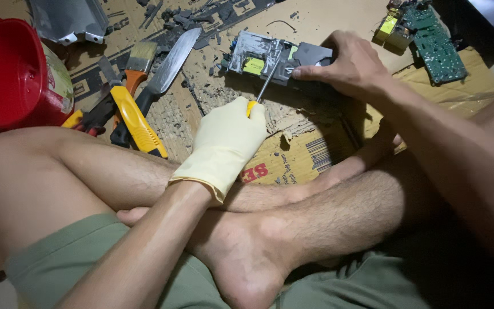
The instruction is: The person scrapes a gray electronic component using a screwdriver and a knife. They work on a cardboard surface, removing material from the device while wearing a glove on one hand.
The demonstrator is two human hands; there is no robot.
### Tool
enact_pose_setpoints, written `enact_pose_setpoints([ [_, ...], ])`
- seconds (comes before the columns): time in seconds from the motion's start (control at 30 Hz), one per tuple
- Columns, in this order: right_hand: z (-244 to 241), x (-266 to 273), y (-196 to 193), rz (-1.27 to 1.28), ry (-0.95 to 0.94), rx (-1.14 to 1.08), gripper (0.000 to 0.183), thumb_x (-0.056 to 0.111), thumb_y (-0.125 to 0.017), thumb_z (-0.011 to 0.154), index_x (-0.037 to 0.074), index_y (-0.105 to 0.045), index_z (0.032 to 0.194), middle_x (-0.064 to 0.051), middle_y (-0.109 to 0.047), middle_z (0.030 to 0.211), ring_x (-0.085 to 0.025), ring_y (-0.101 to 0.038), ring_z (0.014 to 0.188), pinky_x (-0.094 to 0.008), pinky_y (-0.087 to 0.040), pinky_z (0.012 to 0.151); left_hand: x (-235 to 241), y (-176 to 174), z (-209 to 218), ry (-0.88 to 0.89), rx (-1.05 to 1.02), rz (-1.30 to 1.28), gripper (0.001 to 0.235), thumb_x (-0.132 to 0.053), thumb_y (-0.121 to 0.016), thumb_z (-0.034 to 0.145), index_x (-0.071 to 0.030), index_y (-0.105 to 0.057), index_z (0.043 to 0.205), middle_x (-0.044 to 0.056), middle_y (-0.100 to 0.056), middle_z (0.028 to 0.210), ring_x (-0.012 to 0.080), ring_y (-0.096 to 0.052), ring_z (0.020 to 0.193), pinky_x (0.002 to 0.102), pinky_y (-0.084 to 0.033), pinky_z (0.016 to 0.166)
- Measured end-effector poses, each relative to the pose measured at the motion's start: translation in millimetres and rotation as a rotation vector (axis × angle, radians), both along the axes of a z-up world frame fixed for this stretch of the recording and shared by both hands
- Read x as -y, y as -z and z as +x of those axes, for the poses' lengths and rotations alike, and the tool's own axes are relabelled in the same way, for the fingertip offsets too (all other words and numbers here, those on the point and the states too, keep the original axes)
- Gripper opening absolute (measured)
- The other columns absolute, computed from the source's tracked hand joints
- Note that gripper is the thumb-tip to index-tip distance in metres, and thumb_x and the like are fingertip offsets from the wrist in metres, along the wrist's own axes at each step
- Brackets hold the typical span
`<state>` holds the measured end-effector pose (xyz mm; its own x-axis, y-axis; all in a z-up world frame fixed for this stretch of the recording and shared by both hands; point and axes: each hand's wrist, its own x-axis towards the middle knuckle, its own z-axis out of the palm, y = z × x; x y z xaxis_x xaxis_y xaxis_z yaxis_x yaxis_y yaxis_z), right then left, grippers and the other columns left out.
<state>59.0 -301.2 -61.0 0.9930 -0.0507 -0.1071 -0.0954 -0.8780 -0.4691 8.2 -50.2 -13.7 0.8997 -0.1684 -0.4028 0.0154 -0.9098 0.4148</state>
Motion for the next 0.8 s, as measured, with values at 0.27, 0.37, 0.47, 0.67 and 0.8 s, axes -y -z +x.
enact_pose_setpoints([
  [0.27,-13.8,-7.7,4.2,-0.042,0.030,0.067,0.079,0.077,-0.072,0.081,0.007,-0.052,0.110,-0.018,-0.062,0.105,-0.031,-0.054,0.093,-0.048,-0.044,0.076,-3.2,5.3,-3.4,0.032,-0.012,0.024,0.047,-0.041,-0.030,0.097,-0.009,-0.065,0.106,0.020,-0.070,0.110,0.0453,-0.064,0.104,0.055,-0.046,0.091],
  [0.37,-14.4,-11.9,-1.7,-0.016,0.049,0.054,0.073,0.074,-0.075,0.082,0.008,-0.051,0.103,-0.015,-0.062,0.098,-0.028,-0.052,0.086,-0.044,-0.041,0.069,-4.8,5.0,-3.0,0.025,-0.009,0.023,0.048,-0.041,-0.030,0.097,-0.009,-0.065,0.106,0.021,-0.070,0.111,0.0457,-0.064,0.105,0.054,-0.046,0.092],
  [0.47,-14.7,-12.6,-2.1,-0.021,0.068,0.049,0.075,0.074,-0.074,0.081,0.007,-0.054,0.108,-0.019,-0.065,0.105,-0.034,-0.056,0.092,-0.046,-0.042,0.072,-5.7,9.1,-2.9,0.027,0.000,0.025,0.048,-0.042,-0.031,0.097,-0.009,-0.065,0.105,0.021,-0.070,0.110,0.0465,-0.064,0.104,0.055,-0.046,0.091],
  [0.67,-14.7,-14.2,-5.1,-0.006,0.075,0.026,0.074,0.074,-0.074,0.081,0.008,-0.054,0.107,-0.016,-0.064,0.101,-0.030,-0.055,0.088,-0.046,-0.042,0.070,-8.2,7.7,-4.9,0.039,0.000,0.016,0.048,-0.041,-0.030,0.096,-0.009,-0.065,0.105,0.020,-0.071,0.109,0.0455,-0.064,0.102,0.054,-0.046,0.090],
  [0.8,-13.3,-10.6,1.4,-0.038,0.046,0.055,0.073,0.076,-0.071,0.083,0.008,-0.058,0.105,-0.016,-0.065,0.101,-0.031,-0.057,0.089,-0.047,-0.043,0.072,-10.6,7.5,-7.6,0.034,-0.016,0.013,0.051,-0.042,-0.029,0.096,-0.010,-0.066,0.107,0.021,-0.070,0.112,0.0471,-0.063,0.106,0.054,-0.045,0.094],
])
